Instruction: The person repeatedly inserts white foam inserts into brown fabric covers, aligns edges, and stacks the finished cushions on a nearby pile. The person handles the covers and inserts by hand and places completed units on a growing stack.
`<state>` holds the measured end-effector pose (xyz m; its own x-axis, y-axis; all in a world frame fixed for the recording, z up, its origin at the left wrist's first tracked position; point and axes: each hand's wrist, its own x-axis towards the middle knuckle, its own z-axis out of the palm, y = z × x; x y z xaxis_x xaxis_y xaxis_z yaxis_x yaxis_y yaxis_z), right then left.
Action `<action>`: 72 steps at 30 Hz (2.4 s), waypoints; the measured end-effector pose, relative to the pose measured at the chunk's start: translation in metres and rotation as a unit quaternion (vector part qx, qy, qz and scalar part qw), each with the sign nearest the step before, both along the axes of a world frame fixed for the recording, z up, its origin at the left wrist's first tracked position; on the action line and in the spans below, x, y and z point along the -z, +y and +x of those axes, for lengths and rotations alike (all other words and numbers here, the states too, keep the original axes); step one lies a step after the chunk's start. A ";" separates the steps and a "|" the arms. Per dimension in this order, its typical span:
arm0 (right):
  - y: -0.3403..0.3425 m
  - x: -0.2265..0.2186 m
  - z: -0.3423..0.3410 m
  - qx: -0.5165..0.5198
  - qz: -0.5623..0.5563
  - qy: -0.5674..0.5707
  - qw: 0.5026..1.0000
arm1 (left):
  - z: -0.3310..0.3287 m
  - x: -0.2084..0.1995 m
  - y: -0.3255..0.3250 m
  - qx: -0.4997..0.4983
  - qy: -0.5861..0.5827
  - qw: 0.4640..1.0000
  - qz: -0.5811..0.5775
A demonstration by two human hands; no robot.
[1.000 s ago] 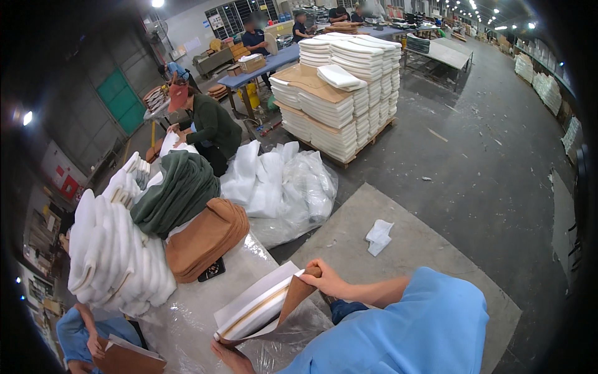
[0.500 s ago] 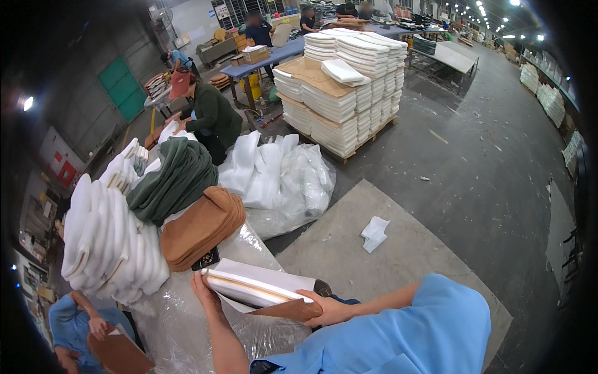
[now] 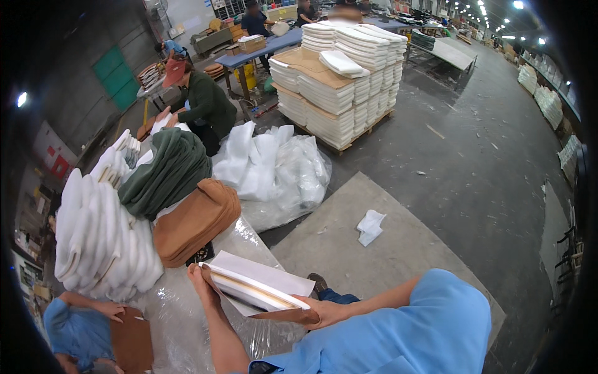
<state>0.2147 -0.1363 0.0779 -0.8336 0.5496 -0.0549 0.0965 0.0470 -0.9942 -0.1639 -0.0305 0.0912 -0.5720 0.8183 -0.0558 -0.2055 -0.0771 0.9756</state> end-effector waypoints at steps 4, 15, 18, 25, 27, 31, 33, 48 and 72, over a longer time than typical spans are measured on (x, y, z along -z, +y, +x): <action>0.003 -0.007 -0.004 -0.009 0.003 -0.004 1.000 | -0.003 -0.001 0.000 0.006 0.011 1.000 -0.014; -0.005 0.011 -0.019 0.007 0.041 -0.044 0.998 | -0.010 0.014 -0.001 -0.008 0.023 1.000 -0.011; -0.003 0.004 -0.018 -0.038 0.005 -0.037 0.999 | -0.003 0.013 -0.014 -0.044 0.017 0.999 -0.026; 0.086 -0.052 0.000 -0.332 -0.197 -0.137 0.912 | 0.017 -0.012 -0.027 -0.032 -0.034 0.998 -0.043; 0.122 -0.067 -0.013 -0.342 -0.221 -0.173 0.897 | 0.022 -0.014 -0.025 -0.037 -0.026 0.997 -0.061; 0.190 -0.059 -0.094 -0.164 -0.131 -0.050 0.976 | 0.007 -0.001 -0.035 -0.070 0.026 0.996 -0.047; 0.213 -0.055 -0.146 -0.037 -0.059 0.002 0.998 | 0.011 0.004 -0.031 -0.065 0.022 0.997 -0.039; 0.276 -0.024 -0.308 -0.069 0.036 -0.184 0.980 | 0.059 0.042 -0.162 0.072 -0.060 0.955 -0.281; 0.212 0.037 -0.131 0.187 -0.143 0.050 0.971 | 0.059 0.036 -0.280 -0.292 0.037 0.952 -0.088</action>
